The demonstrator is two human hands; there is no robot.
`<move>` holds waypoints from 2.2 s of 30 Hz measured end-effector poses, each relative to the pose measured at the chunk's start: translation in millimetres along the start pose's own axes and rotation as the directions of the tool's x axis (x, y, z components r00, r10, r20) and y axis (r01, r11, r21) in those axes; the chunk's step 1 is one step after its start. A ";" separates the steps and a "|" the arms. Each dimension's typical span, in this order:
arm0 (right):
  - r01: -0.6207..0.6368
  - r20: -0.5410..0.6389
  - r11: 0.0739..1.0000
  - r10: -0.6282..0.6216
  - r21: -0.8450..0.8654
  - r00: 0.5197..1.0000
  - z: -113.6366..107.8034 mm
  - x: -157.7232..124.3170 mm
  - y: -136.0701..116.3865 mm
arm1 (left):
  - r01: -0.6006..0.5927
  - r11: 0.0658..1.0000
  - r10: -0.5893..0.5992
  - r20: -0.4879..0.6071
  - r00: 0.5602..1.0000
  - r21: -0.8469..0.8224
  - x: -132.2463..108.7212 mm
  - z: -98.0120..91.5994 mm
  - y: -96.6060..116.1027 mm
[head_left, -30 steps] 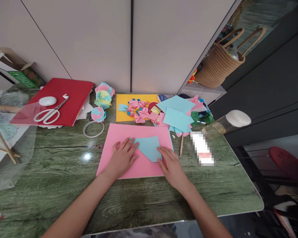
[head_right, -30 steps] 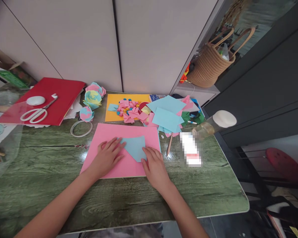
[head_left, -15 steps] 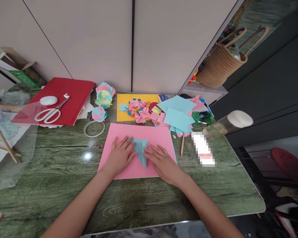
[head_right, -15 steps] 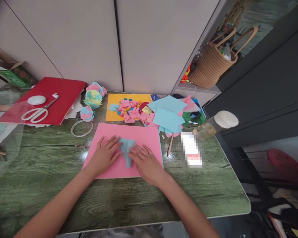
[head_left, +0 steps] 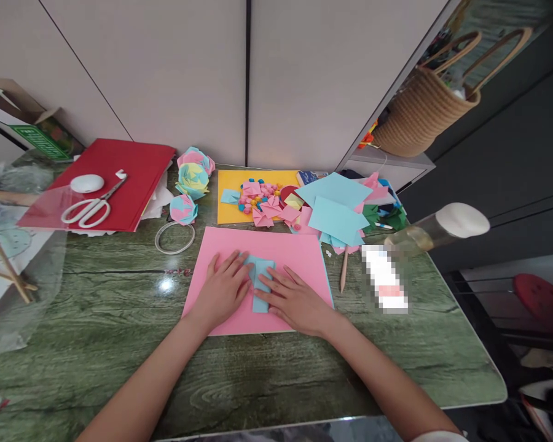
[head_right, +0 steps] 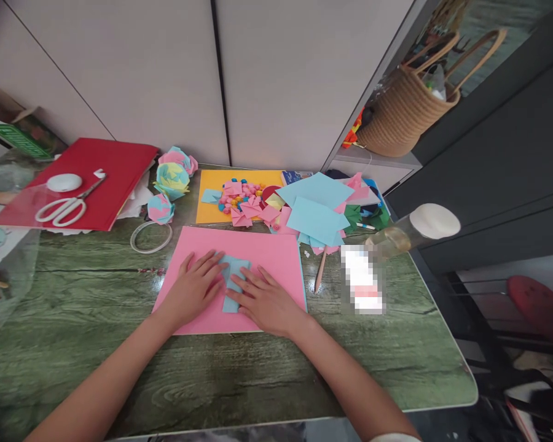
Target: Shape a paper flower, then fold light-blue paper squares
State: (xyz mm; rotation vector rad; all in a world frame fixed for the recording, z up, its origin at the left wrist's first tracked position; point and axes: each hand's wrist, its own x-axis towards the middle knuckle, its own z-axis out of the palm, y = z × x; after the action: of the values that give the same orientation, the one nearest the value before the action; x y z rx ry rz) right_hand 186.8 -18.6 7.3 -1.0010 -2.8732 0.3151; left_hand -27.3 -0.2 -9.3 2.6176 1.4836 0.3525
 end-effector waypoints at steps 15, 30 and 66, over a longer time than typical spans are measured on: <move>0.039 -0.023 0.996 -0.038 0.074 0.999 4.0 3.6 5.9 | -0.028 1.000 0.027 0.047 0.999 0.010 0.4 -2.6 0.2; -0.105 -0.033 0.988 0.110 0.110 0.993 13.0 1.4 4.2 | 0.064 0.996 -0.069 0.071 0.995 0.063 -3.4 -8.4 9.9; -0.083 0.071 0.996 0.080 0.038 0.994 13.6 2.8 18.5 | 0.116 0.993 -0.117 0.148 0.982 0.017 -3.2 2.4 23.6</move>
State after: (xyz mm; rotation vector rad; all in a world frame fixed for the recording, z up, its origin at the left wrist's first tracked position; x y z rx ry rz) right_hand 193.8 -5.0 -10.1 -1.1240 -2.8786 0.4214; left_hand -8.7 -15.0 -7.1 2.4873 1.5814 0.1361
